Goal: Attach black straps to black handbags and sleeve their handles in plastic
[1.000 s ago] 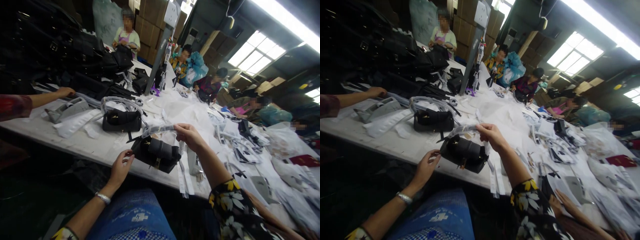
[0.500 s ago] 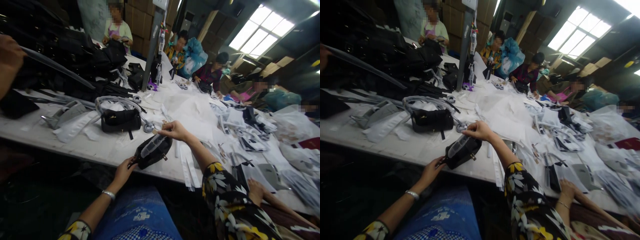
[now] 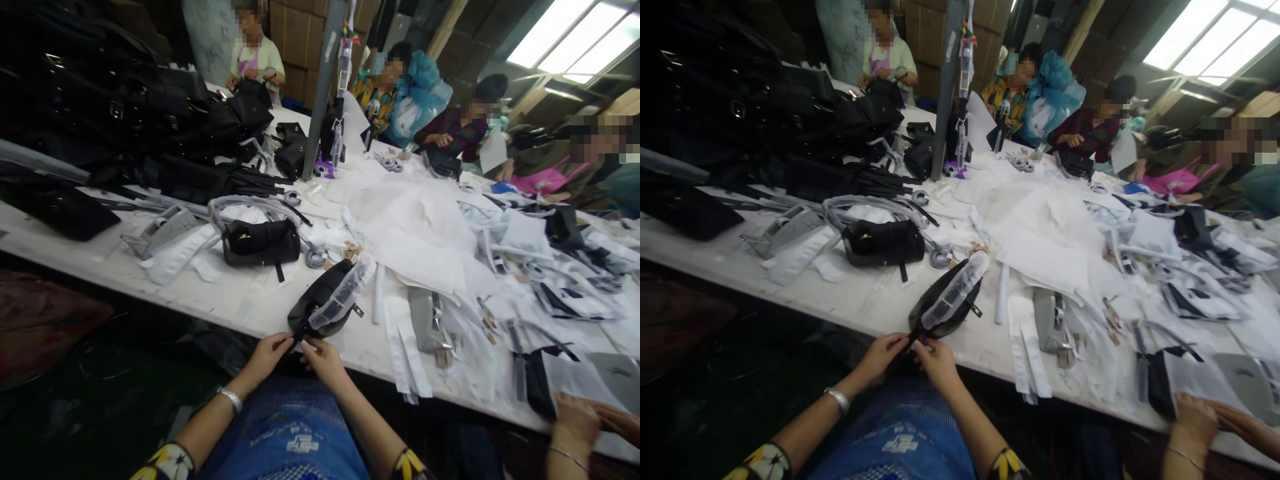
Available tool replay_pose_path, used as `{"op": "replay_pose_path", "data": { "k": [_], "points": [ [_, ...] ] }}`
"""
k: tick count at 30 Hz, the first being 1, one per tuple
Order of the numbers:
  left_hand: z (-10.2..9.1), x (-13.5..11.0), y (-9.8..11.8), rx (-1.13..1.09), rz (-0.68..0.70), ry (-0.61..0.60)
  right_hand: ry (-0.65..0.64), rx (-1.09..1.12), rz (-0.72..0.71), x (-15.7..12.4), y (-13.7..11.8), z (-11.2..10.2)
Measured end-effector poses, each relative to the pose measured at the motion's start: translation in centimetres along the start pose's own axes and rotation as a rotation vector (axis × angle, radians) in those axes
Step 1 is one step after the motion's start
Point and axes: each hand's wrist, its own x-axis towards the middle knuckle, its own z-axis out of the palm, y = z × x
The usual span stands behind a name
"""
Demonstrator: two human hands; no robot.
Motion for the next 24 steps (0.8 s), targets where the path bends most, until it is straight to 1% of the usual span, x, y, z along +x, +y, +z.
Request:
{"op": "replay_pose_path", "data": {
  "k": [2,4,6,8,10,11,12,13,17,19,21,24],
  "points": [
    [-1.2,0.3,0.5,0.035,-0.036,-0.123,0.029,0.068,0.001,1.5,1.0,1.8],
    [-2.5,1.0,1.1,0.075,-0.085,-0.251,0.049,0.116,0.004,2.2,0.9,2.9],
    [-3.7,2.3,1.8,0.125,-0.127,-0.352,0.067,0.182,0.017,2.3,0.4,3.5],
    [-4.7,3.9,2.2,0.186,-0.15,-0.414,0.085,0.271,0.014,2.2,0.1,3.8],
    [-5.5,5.8,2.5,0.249,-0.161,-0.425,0.113,0.358,-0.004,2.0,0.0,4.0],
    [-5.9,6.9,2.5,0.279,-0.161,-0.403,0.128,0.392,-0.007,1.9,0.0,4.1],
    [-6.3,8.0,2.5,0.309,-0.158,-0.355,0.138,0.413,0.0,1.8,0.1,4.1],
    [-6.8,9.1,2.5,0.34,-0.148,-0.278,0.139,0.429,0.018,1.7,0.2,4.2],
    [-8.9,12.9,1.8,0.484,-0.081,0.15,0.075,0.473,0.075,1.4,0.8,4.0],
    [-9.4,14.1,1.2,0.543,-0.057,0.296,0.055,0.476,0.079,1.5,1.0,3.8],
    [-9.5,14.6,0.6,0.572,-0.042,0.36,0.046,0.46,0.086,1.6,1.0,3.7],
    [-9.4,14.4,0.2,0.566,-0.021,0.38,0.031,0.444,0.101,1.7,0.9,3.6]
  ]
}}
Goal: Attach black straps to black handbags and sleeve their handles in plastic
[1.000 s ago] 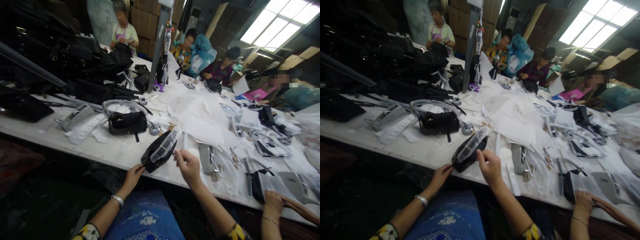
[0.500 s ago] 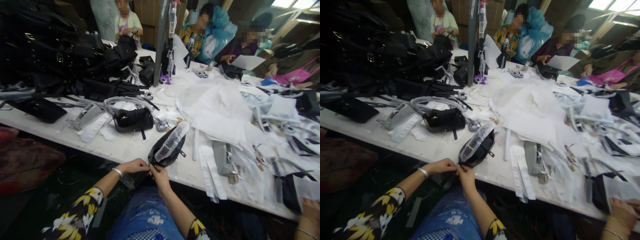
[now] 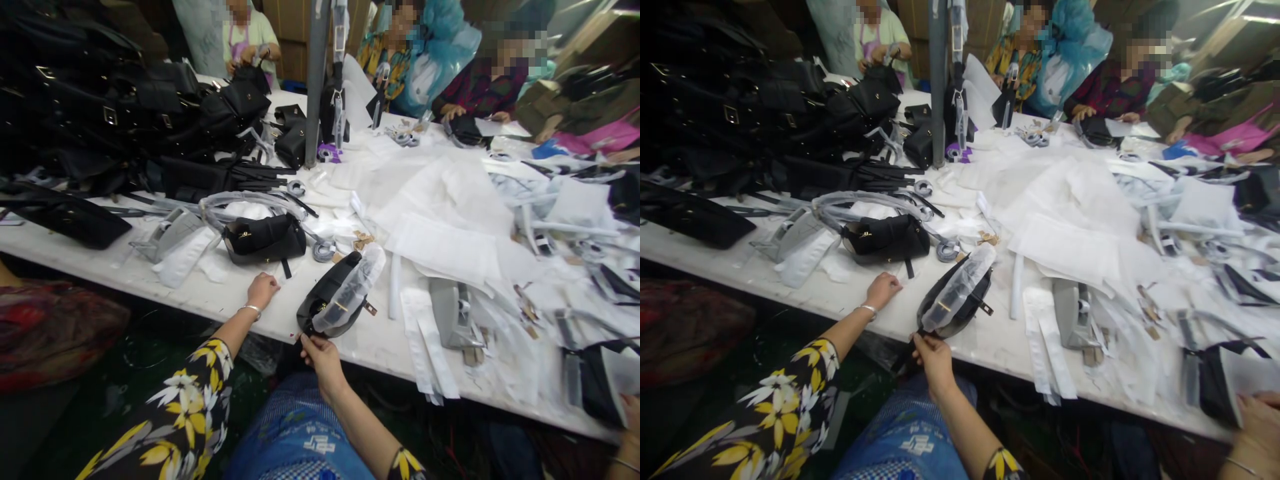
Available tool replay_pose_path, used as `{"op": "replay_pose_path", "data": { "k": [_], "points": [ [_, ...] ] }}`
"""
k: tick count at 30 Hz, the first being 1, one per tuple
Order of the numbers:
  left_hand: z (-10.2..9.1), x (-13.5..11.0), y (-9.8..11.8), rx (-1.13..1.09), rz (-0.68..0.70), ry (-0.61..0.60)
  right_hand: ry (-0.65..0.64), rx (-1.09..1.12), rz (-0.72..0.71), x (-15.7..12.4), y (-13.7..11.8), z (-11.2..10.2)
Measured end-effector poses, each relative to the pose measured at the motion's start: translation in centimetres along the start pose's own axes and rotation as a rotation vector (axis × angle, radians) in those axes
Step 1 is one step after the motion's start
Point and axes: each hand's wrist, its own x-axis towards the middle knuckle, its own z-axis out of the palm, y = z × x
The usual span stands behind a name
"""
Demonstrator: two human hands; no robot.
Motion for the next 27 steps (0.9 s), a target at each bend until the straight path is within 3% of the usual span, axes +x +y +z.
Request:
{"op": "replay_pose_path", "data": {
  "k": [6,10,16,22,27],
  "points": [
    [-1.5,-3.4,-0.4,-0.176,-0.004,-0.073,-0.019,-0.02,-0.035,0.0,-0.2,0.0],
    [-2.0,-9.0,-0.2,-0.374,-0.029,-0.195,-0.047,0.053,0.013,-0.1,-0.3,0.1],
    [-0.9,-16.7,-0.4,-0.654,-0.076,-0.396,-0.094,0.173,0.065,-0.1,0.0,0.3],
    [-0.7,-17.6,1.1,-0.71,-0.057,-0.44,-0.08,0.164,0.049,0.1,0.3,0.3],
    [-0.6,-16.7,3.2,-0.582,-0.052,-0.256,-0.066,0.123,0.009,0.0,0.2,0.4]
  ]
}}
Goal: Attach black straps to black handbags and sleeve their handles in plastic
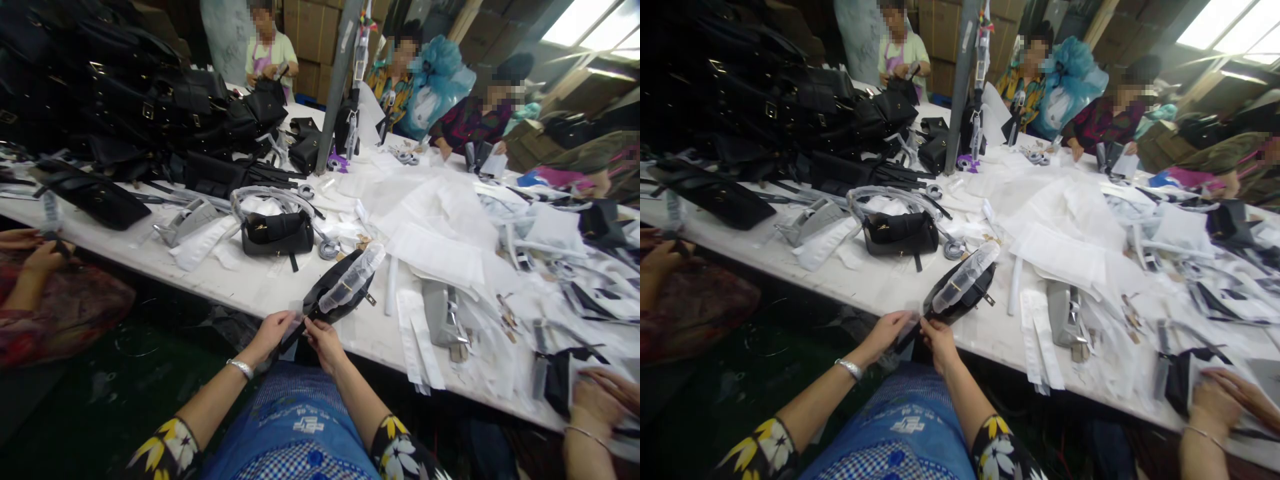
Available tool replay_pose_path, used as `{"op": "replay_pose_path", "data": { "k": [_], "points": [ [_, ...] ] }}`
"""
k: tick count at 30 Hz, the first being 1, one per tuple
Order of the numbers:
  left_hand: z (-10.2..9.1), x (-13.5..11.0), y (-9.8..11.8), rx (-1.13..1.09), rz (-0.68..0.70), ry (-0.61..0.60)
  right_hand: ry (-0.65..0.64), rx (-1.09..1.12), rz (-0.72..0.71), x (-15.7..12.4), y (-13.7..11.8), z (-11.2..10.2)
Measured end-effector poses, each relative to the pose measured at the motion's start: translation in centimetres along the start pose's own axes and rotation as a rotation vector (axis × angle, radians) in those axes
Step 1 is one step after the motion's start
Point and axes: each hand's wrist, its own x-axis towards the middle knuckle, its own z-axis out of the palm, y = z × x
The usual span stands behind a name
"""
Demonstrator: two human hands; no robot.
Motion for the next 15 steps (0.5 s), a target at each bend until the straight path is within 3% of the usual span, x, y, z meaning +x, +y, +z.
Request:
{"op": "replay_pose_path", "data": {
  "k": [6,10,15],
  "points": [
    [-2.2,-0.2,-1.3,0.037,-0.031,0.046,-0.022,-0.015,-0.032,-0.2,-0.2,-0.6],
    [-4.3,-1.7,-3.1,0.065,-0.103,0.016,-0.041,0.069,-0.041,-0.4,-0.1,-0.3],
    [-5.1,-3.9,-4.8,0.066,-0.188,-0.017,-0.035,0.203,-0.051,-0.7,0.2,0.4]
  ]
}}
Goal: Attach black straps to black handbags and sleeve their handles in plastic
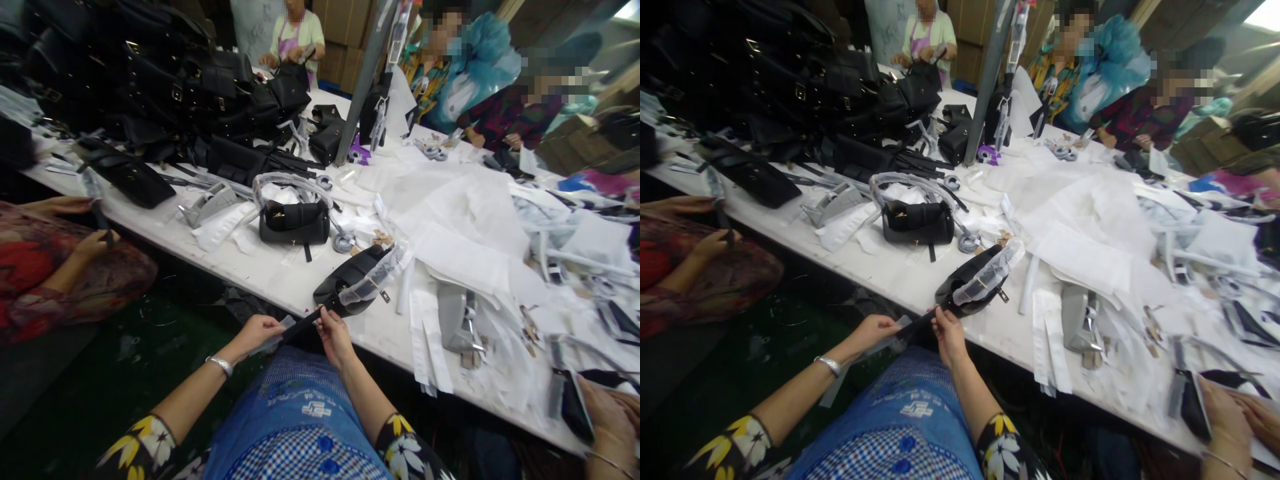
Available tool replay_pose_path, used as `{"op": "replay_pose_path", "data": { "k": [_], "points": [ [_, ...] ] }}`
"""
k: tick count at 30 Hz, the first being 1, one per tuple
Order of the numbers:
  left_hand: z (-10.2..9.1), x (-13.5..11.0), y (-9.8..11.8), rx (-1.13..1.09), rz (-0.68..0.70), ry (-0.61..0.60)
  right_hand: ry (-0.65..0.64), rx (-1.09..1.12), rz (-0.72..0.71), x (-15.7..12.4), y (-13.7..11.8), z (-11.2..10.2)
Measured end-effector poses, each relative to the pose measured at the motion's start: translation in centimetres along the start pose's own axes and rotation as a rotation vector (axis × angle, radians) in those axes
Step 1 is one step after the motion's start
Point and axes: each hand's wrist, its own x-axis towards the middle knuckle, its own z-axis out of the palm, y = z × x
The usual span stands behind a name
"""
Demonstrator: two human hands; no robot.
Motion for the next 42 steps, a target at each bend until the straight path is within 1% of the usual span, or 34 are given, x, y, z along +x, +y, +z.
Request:
{"op": "replay_pose_path", "data": {
  "k": [4,7,15,25,33,42],
  "points": [
    [0.0,-0.9,-1.1,-0.011,-0.046,-0.027,0.025,0.069,-0.015,0.0,0.1,0.5],
    [-0.1,-1.4,-1.5,-0.013,-0.053,-0.036,0.046,0.092,-0.03,0.1,0.3,0.8],
    [-0.8,-2.0,-2.2,-0.037,-0.068,-0.065,0.097,0.064,-0.082,0.3,0.7,1.1],
    [-1.0,-2.5,-1.9,-0.066,-0.057,-0.134,0.111,0.033,-0.093,0.4,0.7,1.2],
    [-0.7,-2.4,-2.5,-0.087,-0.114,-0.076,0.095,0.031,-0.086,0.3,0.6,1.2],
    [-0.7,-2.6,-1.8,-0.114,-0.115,-0.104,0.095,-0.046,-0.102,0.3,0.6,1.0]
  ]
}}
